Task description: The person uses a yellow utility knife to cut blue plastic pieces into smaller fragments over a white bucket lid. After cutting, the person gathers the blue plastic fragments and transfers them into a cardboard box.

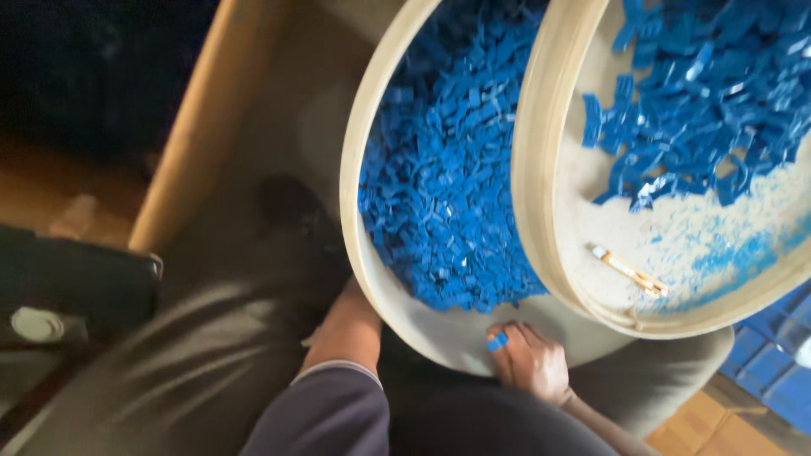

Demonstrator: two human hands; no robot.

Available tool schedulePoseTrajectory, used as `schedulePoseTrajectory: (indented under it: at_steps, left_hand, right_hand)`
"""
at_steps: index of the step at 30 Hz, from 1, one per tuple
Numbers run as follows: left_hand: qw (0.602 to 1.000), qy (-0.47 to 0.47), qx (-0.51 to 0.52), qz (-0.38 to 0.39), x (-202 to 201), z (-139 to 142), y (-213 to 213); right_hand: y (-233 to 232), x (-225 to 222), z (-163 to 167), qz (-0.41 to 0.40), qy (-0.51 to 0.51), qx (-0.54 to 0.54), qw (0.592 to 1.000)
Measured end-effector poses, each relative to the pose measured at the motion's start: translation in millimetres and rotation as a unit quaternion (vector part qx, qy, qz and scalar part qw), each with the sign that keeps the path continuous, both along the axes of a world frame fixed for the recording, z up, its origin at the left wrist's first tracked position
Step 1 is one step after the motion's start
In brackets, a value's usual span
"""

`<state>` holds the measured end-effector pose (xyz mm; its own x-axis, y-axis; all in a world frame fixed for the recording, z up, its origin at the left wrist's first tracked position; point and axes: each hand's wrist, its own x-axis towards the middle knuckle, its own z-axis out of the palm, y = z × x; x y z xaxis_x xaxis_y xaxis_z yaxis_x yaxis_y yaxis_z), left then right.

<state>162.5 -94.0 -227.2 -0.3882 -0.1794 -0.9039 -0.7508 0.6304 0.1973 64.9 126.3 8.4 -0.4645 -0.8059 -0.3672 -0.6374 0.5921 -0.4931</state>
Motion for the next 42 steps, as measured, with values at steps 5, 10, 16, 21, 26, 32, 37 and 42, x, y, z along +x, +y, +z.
schedulePoseTrajectory:
  at_steps: [5, 10, 16, 21, 26, 32, 37, 42]
  left_hand:
    - [1.000, -0.011, 0.005, 0.015, -6.9, -10.1, -11.7]
    - [0.999, -0.017, 0.005, 0.032, -20.7, -6.6, -32.3]
    - [0.999, -0.019, 0.003, 0.047, -16.5, 1.2, -34.8]
    - [0.998, -0.019, -0.005, 0.057, -8.6, -19.7, -29.7]
    - [0.998, -0.015, -0.014, 0.063, -12.4, -18.9, -30.8]
    - [0.997, -0.017, -0.018, 0.073, -12.2, -12.2, -38.2]
    - [0.996, -0.016, -0.023, 0.083, -10.6, -19.6, -41.5]
    - [0.995, -0.014, -0.032, 0.092, -7.0, -21.3, -42.9]
  right_hand:
    - [-1.6, -6.0, -6.6, -0.008, -0.018, 0.041, 0.999]
    - [6.6, -7.1, -18.3, -0.015, -0.021, 0.046, 0.999]
    - [15.3, -5.4, -26.1, -0.014, -0.010, 0.052, 0.999]
    - [18.0, -3.2, -26.5, -0.015, -0.010, 0.052, 0.998]
    - [21.1, -4.7, -30.0, -0.012, 0.001, 0.035, 0.999]
    - [17.0, -3.5, -25.9, 0.005, 0.011, 0.025, 1.000]
    - [6.0, -5.8, -16.8, -0.007, -0.016, 0.039, 0.999]
    - [3.9, -6.5, -11.2, -0.009, -0.021, 0.044, 0.999]
